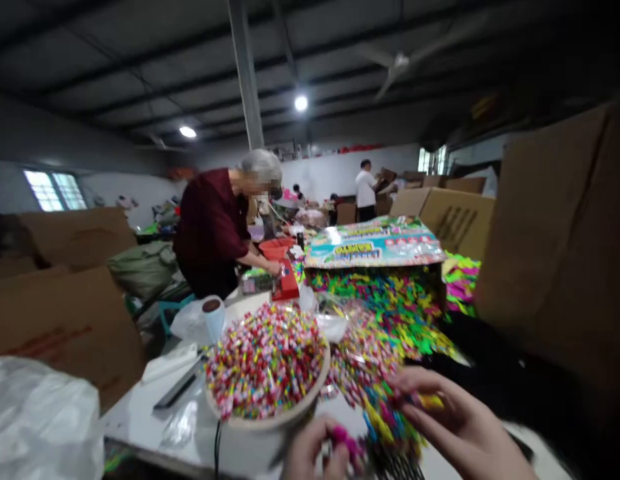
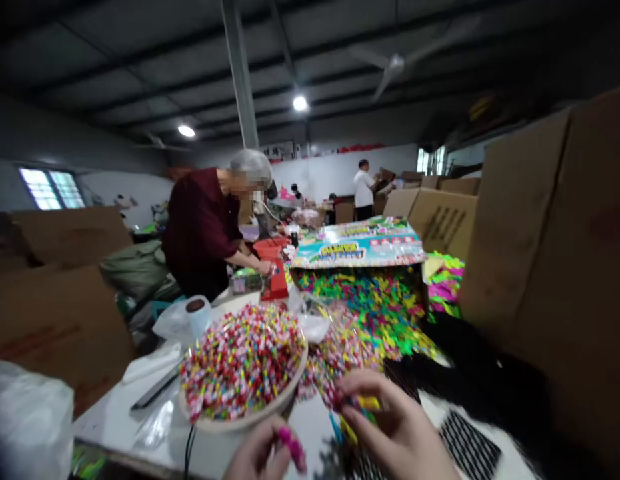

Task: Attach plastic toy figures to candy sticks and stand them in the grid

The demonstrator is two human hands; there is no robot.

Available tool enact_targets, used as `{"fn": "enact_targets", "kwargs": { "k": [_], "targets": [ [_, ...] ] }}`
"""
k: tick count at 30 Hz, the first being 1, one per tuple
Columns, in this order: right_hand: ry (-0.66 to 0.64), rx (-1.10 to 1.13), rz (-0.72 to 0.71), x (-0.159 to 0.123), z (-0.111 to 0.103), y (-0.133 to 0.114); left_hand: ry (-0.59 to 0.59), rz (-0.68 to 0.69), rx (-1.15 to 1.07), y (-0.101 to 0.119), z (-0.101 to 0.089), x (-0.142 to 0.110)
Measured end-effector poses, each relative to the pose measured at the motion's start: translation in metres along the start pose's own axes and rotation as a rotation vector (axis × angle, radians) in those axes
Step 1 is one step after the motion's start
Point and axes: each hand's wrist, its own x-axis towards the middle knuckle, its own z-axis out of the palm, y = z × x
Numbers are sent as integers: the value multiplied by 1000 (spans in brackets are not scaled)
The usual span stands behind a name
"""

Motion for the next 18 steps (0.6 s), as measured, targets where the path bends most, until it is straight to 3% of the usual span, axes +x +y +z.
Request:
{"fn": "enact_targets", "kwargs": {
  "k": [4, 7, 13, 18],
  "targets": [
    [140, 389, 227, -18, 41, 6, 35, 94, 190, 6, 2, 4],
    [244, 581, 270, -28, 56, 23, 17, 108, 209, -5, 3, 8],
    [337, 649, 315, -48, 63, 39, -75, 111, 231, -27, 8, 6],
    [435, 684, 329, -56, 71, 44, -1, 85, 95, -36, 11, 11]
  ]
}}
